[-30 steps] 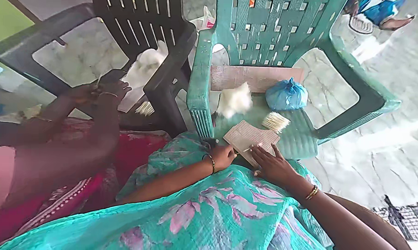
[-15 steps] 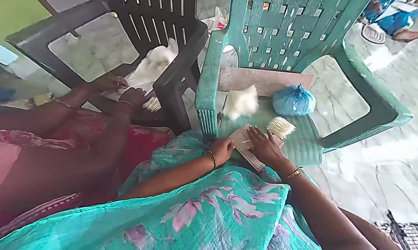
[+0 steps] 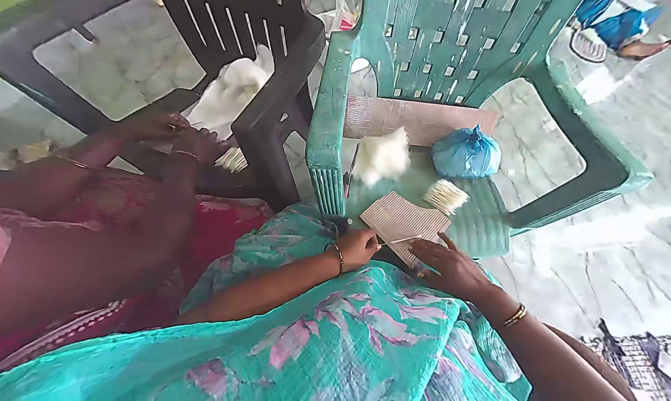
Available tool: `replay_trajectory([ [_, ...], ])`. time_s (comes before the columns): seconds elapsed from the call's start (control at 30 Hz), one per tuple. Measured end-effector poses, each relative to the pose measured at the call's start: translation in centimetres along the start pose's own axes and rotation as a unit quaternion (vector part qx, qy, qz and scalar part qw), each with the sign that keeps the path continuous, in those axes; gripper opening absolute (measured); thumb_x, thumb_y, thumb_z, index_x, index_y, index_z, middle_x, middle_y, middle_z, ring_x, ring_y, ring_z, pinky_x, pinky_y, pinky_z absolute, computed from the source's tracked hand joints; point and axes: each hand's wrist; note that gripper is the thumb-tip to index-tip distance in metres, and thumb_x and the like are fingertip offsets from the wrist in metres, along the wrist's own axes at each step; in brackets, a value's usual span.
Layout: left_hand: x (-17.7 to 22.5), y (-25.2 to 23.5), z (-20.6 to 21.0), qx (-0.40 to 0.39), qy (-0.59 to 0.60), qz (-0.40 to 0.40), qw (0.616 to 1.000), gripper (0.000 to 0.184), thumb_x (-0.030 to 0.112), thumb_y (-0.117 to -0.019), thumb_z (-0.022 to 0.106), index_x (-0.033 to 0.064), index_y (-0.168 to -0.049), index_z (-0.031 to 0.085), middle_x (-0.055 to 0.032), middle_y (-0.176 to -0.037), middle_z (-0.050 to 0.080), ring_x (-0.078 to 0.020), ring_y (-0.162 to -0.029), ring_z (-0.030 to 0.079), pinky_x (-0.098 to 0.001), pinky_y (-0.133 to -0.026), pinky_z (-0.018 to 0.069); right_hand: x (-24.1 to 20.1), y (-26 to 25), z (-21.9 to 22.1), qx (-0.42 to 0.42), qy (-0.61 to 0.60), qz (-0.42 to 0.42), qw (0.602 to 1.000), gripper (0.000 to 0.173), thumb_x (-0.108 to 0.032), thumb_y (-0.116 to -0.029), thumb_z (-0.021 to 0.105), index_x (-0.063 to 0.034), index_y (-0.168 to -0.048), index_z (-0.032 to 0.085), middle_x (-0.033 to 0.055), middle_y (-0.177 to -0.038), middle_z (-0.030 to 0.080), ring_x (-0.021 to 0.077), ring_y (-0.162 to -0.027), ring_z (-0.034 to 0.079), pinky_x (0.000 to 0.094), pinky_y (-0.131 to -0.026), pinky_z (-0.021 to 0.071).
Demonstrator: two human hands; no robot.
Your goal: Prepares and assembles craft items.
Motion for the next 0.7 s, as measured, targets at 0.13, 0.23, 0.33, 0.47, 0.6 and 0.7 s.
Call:
replay_trajectory([
  [0.13,-0.2,-0.2,-0.4,0.079,0.027,-0.030,0.996,0.034,0.022,-0.1089,0.050,-0.0068,-0.122,0.063,-0.0237,-0.114,0.067,-0.0325,-0.109,0.066,-0.0482,-0.101,0.0491,0.5,-2.2,-1.0,0.067,0.001,0.092,0.994,0.035,-0.020,-0.1016,0.055,-0.0014,-0.126,0.071,0.0167,-0.134,0.068,0.0362,-0.125,0.064,0.0596,-0.113,0.0409],
  [0.23,-0.2,-0.6,-1.3,0.100,0.008,-0.044,0.994,0.035,0.021,-0.1093,0.048,-0.0065,-0.124,0.062,-0.0239,-0.118,0.067,-0.0337,-0.114,0.065,-0.0487,-0.104,0.0480,0.9,-5.3,-0.2,0.072,0.008,0.114,0.991,0.036,-0.018,-0.1040,0.052,-0.0005,-0.131,0.068,0.0178,-0.138,0.065,0.0355,-0.132,0.059,0.0544,-0.116,0.0398],
  [0.33,0.0,-1.0,-1.5,0.081,-0.019,-0.054,0.995,0.036,0.021,-0.1100,0.046,-0.0067,-0.127,0.060,-0.0249,-0.124,0.065,-0.0345,-0.120,0.062,-0.0481,-0.108,0.0457,0.3,-8.5,0.2,-0.047,0.011,0.142,0.989,0.047,-0.023,-0.1074,0.047,-0.0025,-0.150,0.050,0.0145,-0.159,0.046,0.0297,-0.152,0.035,0.0520,-0.125,0.0230],
  [0.47,-0.3,-1.0,-1.3,0.073,-0.031,-0.054,0.995,0.036,0.021,-0.1094,0.047,-0.0071,-0.126,0.060,-0.0255,-0.125,0.064,-0.0353,-0.123,0.061,-0.0492,-0.109,0.0443,-1.3,-10.0,0.6,-0.171,0.046,0.172,0.969,0.069,-0.044,-0.1086,0.037,-0.0072,-0.164,0.020,0.0122,-0.172,0.017,0.0271,-0.160,0.012,0.0579,-0.126,0.0043],
  [0.6,-0.3,-0.3,-0.8,0.026,-0.043,-0.035,0.998,0.034,0.021,-0.1082,0.050,-0.0061,-0.123,0.062,-0.0242,-0.120,0.065,-0.0348,-0.117,0.062,-0.0497,-0.106,0.0459,-3.2,-6.5,0.4,-0.211,0.052,0.169,0.961,0.075,-0.051,-0.1070,0.035,-0.0057,-0.164,0.016,0.0114,-0.173,0.012,0.0261,-0.160,0.008,0.0617,-0.125,-0.0001],
  [0.7,-0.3,-0.3,-0.4,-0.018,-0.050,-0.012,0.999,0.034,0.022,-0.1079,0.051,-0.0066,-0.122,0.063,-0.0248,-0.117,0.066,-0.0363,-0.114,0.063,-0.0523,-0.103,0.0461,-4.4,-4.3,-0.6,-0.255,0.057,0.170,0.950,0.079,-0.051,-0.1060,0.042,-0.0036,-0.164,0.017,0.0128,-0.173,0.012,0.0270,-0.160,0.009,0.0645,-0.124,0.0008],
])
Point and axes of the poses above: each hand's wrist, its own y-axis away from the middle knuckle, its own z-axis out of the palm, x = y × z
